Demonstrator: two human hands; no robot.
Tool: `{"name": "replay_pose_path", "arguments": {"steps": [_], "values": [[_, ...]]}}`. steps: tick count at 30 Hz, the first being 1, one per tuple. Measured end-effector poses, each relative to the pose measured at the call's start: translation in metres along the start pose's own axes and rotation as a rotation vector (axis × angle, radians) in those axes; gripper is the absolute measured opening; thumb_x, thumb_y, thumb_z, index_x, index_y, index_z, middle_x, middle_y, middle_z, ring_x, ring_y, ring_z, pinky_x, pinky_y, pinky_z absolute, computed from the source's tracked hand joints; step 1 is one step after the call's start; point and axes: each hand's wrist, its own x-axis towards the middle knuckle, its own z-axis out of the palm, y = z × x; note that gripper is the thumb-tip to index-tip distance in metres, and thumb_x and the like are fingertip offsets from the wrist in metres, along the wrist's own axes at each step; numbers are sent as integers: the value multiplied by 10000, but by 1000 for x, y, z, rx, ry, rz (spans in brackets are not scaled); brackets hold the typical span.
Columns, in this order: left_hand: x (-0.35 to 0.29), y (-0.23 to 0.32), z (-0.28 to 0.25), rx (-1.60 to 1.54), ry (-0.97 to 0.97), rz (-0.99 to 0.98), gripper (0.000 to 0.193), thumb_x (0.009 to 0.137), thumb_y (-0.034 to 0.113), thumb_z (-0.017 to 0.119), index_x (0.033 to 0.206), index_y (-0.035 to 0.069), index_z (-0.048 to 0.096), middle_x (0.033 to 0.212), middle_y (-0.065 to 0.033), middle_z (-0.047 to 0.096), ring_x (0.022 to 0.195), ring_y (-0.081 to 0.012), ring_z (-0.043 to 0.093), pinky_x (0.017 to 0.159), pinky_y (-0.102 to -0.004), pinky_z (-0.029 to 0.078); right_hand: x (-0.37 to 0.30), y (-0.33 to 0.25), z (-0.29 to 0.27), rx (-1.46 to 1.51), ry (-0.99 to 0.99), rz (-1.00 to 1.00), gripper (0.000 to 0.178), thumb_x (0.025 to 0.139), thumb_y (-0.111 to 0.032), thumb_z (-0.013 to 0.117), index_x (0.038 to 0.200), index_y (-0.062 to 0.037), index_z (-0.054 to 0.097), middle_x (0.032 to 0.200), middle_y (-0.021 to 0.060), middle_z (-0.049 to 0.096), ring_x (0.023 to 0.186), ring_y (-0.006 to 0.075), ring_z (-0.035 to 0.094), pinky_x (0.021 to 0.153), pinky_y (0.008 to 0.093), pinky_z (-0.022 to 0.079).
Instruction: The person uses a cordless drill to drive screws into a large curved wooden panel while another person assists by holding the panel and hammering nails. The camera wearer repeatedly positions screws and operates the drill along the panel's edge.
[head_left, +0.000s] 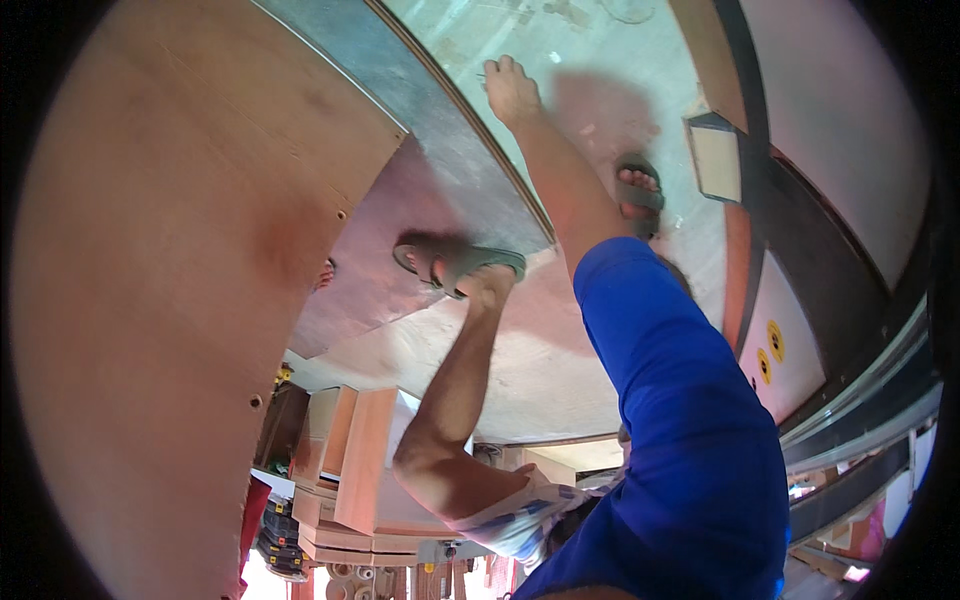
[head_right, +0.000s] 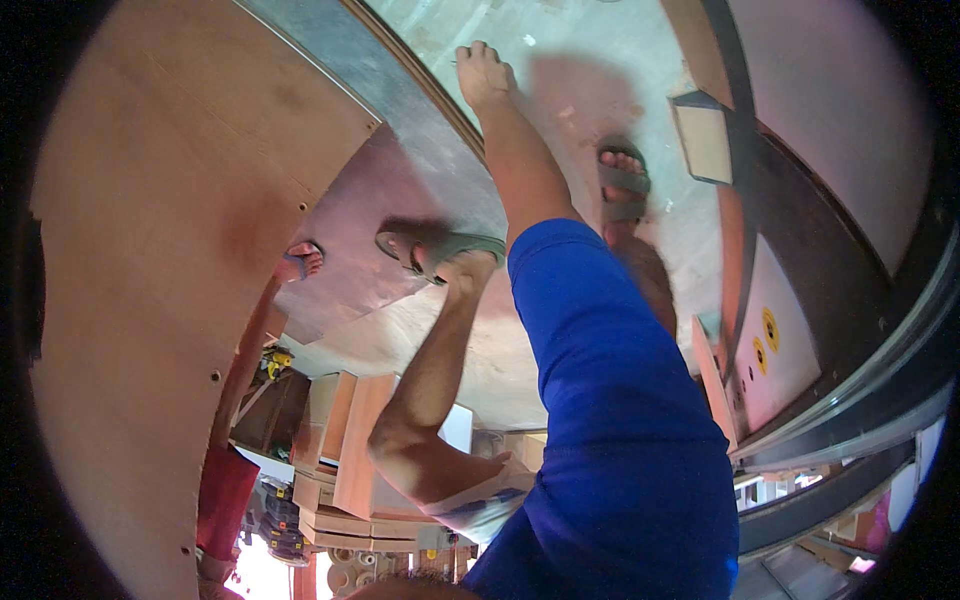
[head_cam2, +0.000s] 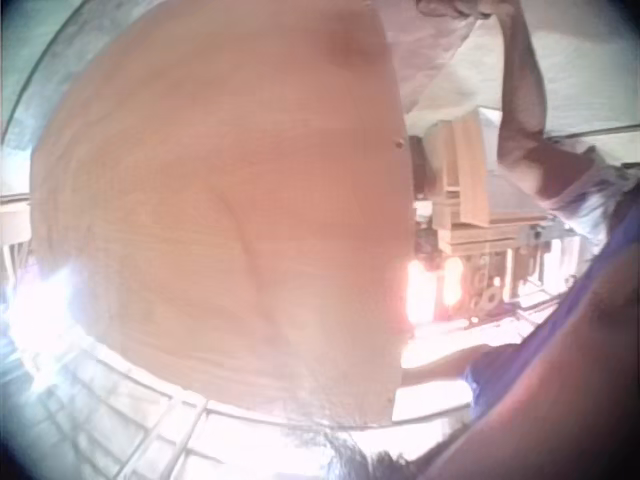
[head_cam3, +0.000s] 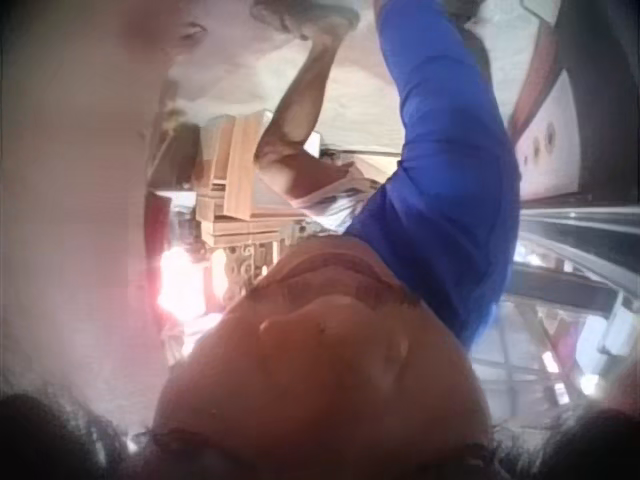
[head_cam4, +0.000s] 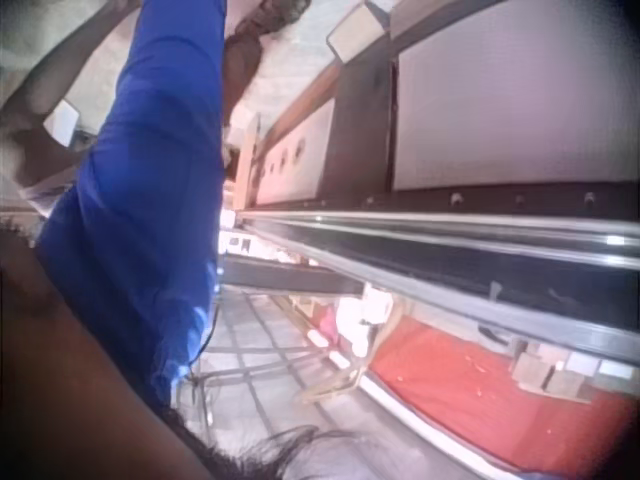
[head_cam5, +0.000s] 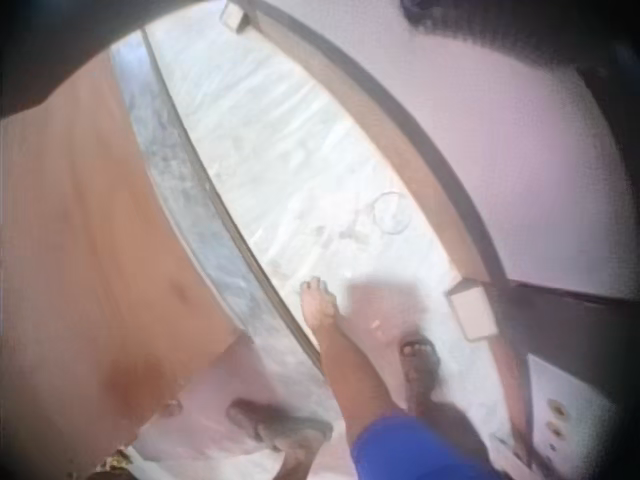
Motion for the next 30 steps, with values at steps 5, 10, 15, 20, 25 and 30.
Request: {"name": "replay_pose_path", "arguments": {"steps": [5, 10, 15, 20, 25, 30], "values": [[2, 0, -5, 24, -17, 1, 394, 967, 322, 595, 1177, -11, 613, 1238, -154, 603, 1018, -265, 556, 851, -382, 484, -37, 6, 16, -14, 85, -33, 243, 923, -127, 601, 1149, -38, 589, 1191, 154, 570, 1128, 317, 577, 911, 463, 512], [39, 3, 3, -27, -81, 109, 414, 965, 335, 590, 1194, -10, 610, 1256, -164, 600, 1054, -282, 556, 877, -395, 485, -148, 57, -32, 510, -1, 96, 168, 907, -74, 572, 1053, 9, 565, 1005, 251, 626, 1006, 412, 615, 831, 510, 499], [47, -4, 25, -134, -125, 187, 435, 962, 347, 586, 1210, -9, 606, 1273, -174, 597, 1090, -299, 557, 903, -409, 485, -282, 67, -223, 394, 77, 176, 219, 959, -181, 549, 934, 11, 650, 900, 234, 684, 888, 379, 674, 854, 500, 485], [94, 55, 43, -310, -125, 285, 455, 960, 359, 581, 1227, -9, 603, 1291, -183, 594, 1126, -315, 558, 929, -422, 485, -398, 83, -452, 1101, -2, 408, 234, 977, -137, 513, 1192, -71, 578, 927, 161, 664, 1036, 251, 632, 856, 385, 492], [117, 111, 13, -441, -86, 301, 476, 957, 371, 577, 1243, -8, 599, 1309, -193, 590, 1162, -332, 559, 955, -436, 486, -488, 161, -600, 803, 808, 520, 168, 956, -96, 498, 1105, -88, 577, 995, 162, 640, 979, 323, 643, 848, 449, 494], [118, 140, -24, -568, -78, 236, 497, 955, 383, 572, 1260, -8, 595, 1327, -203, 587, 1198, -349, 559, 981, -449, 486, -496, 314, -613, 471, 979, 1097, 313, 968, -295, 586, 1146, -38, 568, 1061, 239, 674, 1043, 398, 655, 896, 488, 513]]}}
